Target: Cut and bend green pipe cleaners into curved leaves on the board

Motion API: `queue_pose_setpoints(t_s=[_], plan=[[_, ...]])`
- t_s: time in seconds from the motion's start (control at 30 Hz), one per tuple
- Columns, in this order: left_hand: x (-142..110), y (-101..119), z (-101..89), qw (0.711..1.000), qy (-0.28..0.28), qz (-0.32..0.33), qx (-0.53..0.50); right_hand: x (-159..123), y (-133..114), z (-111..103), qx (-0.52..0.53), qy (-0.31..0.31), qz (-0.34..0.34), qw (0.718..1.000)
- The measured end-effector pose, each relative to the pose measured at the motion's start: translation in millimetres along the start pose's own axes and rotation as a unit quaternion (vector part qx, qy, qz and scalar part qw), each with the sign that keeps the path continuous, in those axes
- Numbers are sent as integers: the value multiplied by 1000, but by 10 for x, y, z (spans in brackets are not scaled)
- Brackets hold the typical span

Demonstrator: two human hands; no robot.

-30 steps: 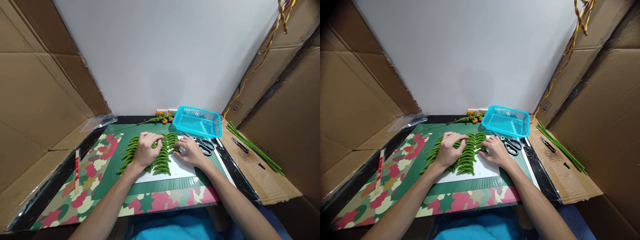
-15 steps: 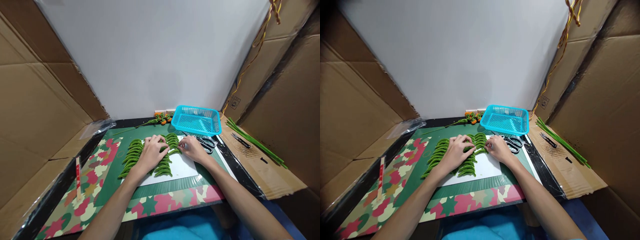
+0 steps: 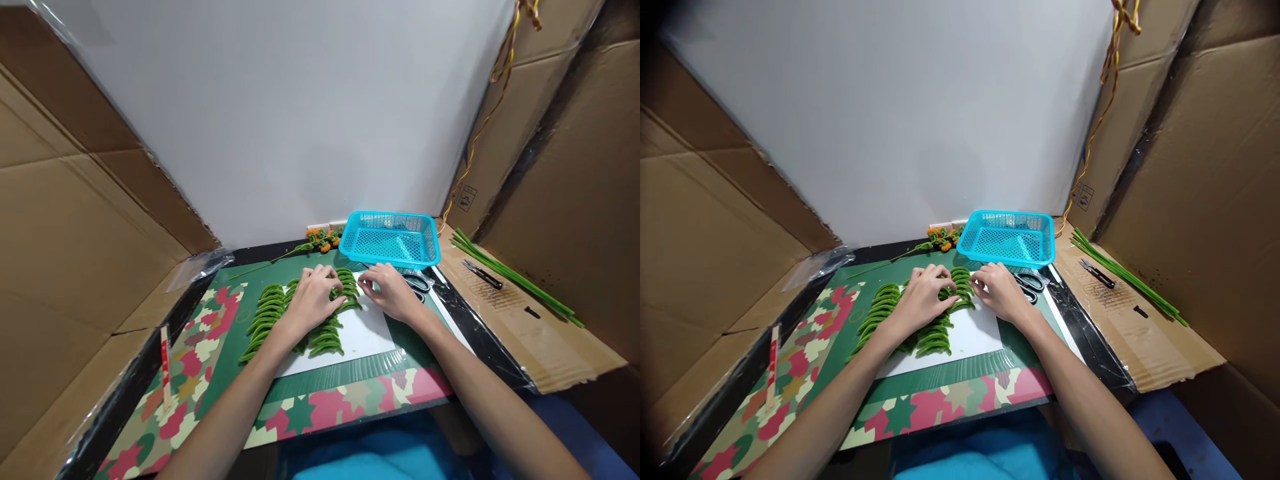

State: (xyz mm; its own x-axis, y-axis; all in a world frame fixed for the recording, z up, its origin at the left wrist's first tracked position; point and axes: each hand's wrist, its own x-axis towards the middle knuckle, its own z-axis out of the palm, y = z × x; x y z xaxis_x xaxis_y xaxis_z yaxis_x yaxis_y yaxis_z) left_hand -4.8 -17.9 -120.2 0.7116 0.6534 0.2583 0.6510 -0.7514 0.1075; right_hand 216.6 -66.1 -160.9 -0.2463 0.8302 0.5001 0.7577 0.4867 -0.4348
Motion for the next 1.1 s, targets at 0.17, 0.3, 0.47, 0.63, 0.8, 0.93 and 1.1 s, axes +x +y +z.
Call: queue_pose_setpoints(t_s=[0.17, 0.3, 0.47, 0.63, 0.8, 0.93, 1.1], plan=[[39, 4, -22, 1000, -8, -3, 16, -19, 47, -64, -5, 19, -2, 1000], [68, -7, -7, 999, -21, 4, 31, -21, 36, -83, -9, 20, -6, 1000], [71, -30, 21, 999, -31, -2, 24, -22, 27, -96, -13, 14, -16, 1000], [37, 5, -20, 999, 33, -38, -22, -35, 2, -85, -9, 21, -18, 1000], [15, 109, -25, 982, 118, -78, -125, -53, -87, -16, 55, 61, -35, 996], [-20, 172, -17, 970, 130, -86, -188, -63, -141, 71, 123, 105, -40, 986], [-66, 167, -27, 942, 129, -87, -298, -80, -180, 96, 144, 117, -28, 982]])
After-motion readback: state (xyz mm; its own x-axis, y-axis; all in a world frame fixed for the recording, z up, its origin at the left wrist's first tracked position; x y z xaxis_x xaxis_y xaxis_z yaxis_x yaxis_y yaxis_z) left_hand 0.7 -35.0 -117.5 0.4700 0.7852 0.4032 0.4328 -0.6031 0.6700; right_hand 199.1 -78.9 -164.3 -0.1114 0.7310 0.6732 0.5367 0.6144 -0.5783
